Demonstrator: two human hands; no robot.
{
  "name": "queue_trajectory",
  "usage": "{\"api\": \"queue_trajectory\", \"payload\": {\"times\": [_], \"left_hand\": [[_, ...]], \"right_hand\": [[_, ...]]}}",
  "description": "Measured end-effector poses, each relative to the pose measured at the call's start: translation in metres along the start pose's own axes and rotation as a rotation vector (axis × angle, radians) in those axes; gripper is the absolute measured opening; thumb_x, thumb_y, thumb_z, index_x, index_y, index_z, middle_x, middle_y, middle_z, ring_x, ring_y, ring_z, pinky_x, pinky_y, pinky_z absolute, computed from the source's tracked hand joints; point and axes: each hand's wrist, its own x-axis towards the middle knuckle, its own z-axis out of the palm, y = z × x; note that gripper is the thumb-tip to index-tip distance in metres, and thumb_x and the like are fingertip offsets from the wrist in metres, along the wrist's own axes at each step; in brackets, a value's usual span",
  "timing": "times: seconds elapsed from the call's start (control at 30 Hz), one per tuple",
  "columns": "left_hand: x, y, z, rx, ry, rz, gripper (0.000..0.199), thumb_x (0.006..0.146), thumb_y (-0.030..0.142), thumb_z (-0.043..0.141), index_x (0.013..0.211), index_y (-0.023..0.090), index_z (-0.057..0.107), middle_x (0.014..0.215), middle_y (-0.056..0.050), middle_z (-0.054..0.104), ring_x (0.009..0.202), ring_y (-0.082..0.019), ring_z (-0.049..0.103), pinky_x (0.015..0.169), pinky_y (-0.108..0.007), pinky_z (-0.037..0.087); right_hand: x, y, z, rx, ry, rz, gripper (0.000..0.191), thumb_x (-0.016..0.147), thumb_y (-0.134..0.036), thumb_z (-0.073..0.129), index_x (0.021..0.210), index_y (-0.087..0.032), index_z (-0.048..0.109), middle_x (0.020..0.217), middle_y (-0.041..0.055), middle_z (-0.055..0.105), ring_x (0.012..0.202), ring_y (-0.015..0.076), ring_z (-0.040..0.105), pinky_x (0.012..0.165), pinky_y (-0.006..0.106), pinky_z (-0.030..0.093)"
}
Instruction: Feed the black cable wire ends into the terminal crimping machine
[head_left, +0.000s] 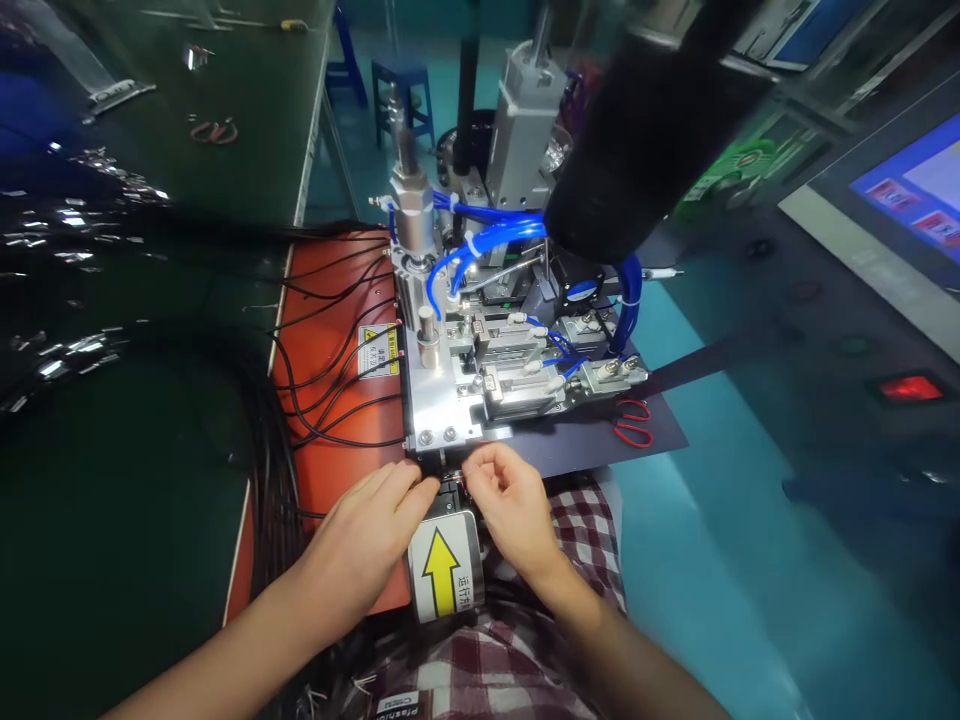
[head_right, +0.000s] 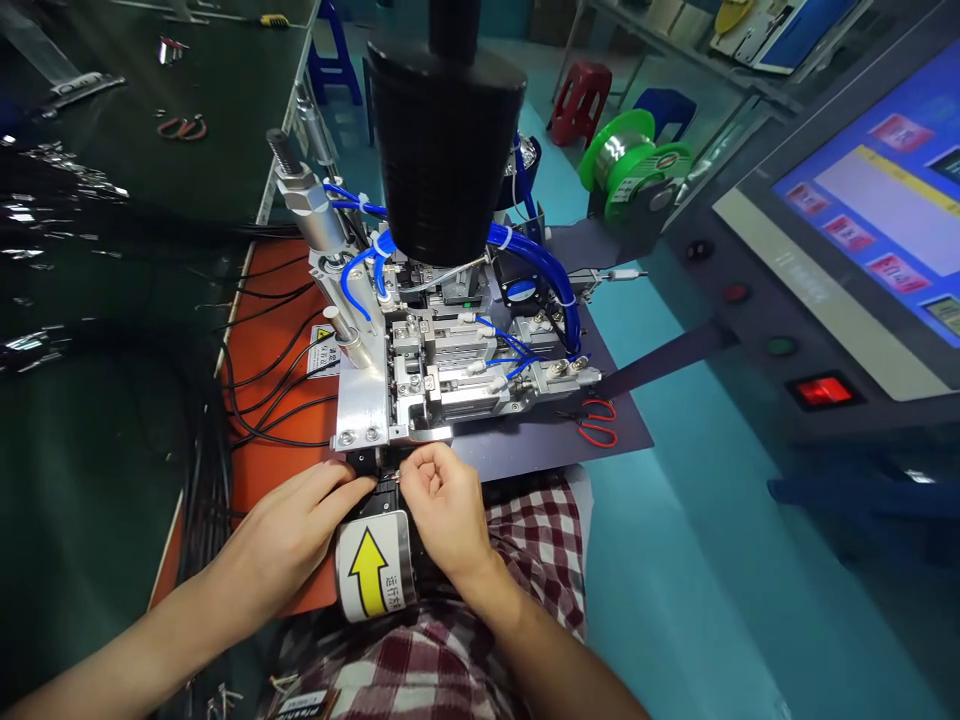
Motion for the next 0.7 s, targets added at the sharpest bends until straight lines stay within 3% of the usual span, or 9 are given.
{"api": "queue_trajectory", "payload": {"times": [0.13,0.3,0.53,0.7], "left_hand": [[0.0,0.0,0.0,-0.016,0.002,0.004,0.029,0.086,0.003,0.039,0.106,0.008,0.059,0.089,-0.011,0.059,0.078,-0.022,0.056,0.066,-0.034,0.052],[0.002,0.0,0.0,-0.024,0.038,0.016,0.028,0.086,0.003,0.038,0.104,0.007,0.059,0.087,-0.012,0.06,0.075,-0.022,0.057,0.063,-0.034,0.053],[0.002,0.0,-0.001,-0.018,0.052,0.006,0.03,0.085,0.002,0.038,0.105,0.009,0.06,0.09,-0.012,0.062,0.079,-0.022,0.059,0.067,-0.034,0.054],[0.002,0.0,0.0,-0.01,0.029,0.009,0.028,0.086,0.003,0.039,0.104,0.008,0.06,0.088,-0.011,0.06,0.077,-0.022,0.057,0.066,-0.033,0.053]], "right_hand": [[0.002,0.008,-0.002,0.223,-0.011,0.17,0.016,0.076,-0.033,0.058,0.07,-0.018,0.055,0.058,-0.0037,0.051,0.051,0.0108,0.044,0.049,0.024,0.038],[0.003,0.016,-0.007,0.301,-0.019,0.268,0.022,0.077,-0.038,0.059,0.072,-0.016,0.058,0.053,-0.0045,0.05,0.045,0.0093,0.04,0.044,0.023,0.034],[-0.003,0.009,-0.015,0.046,0.01,-0.034,0.021,0.086,-0.033,0.052,0.089,-0.018,0.066,0.074,0.0027,0.064,0.064,0.0154,0.055,0.057,0.026,0.044],[-0.015,0.009,-0.011,0.056,-0.062,0.094,0.021,0.082,-0.037,0.058,0.075,-0.017,0.061,0.063,-0.0009,0.055,0.054,0.0114,0.046,0.048,0.023,0.037]]}}
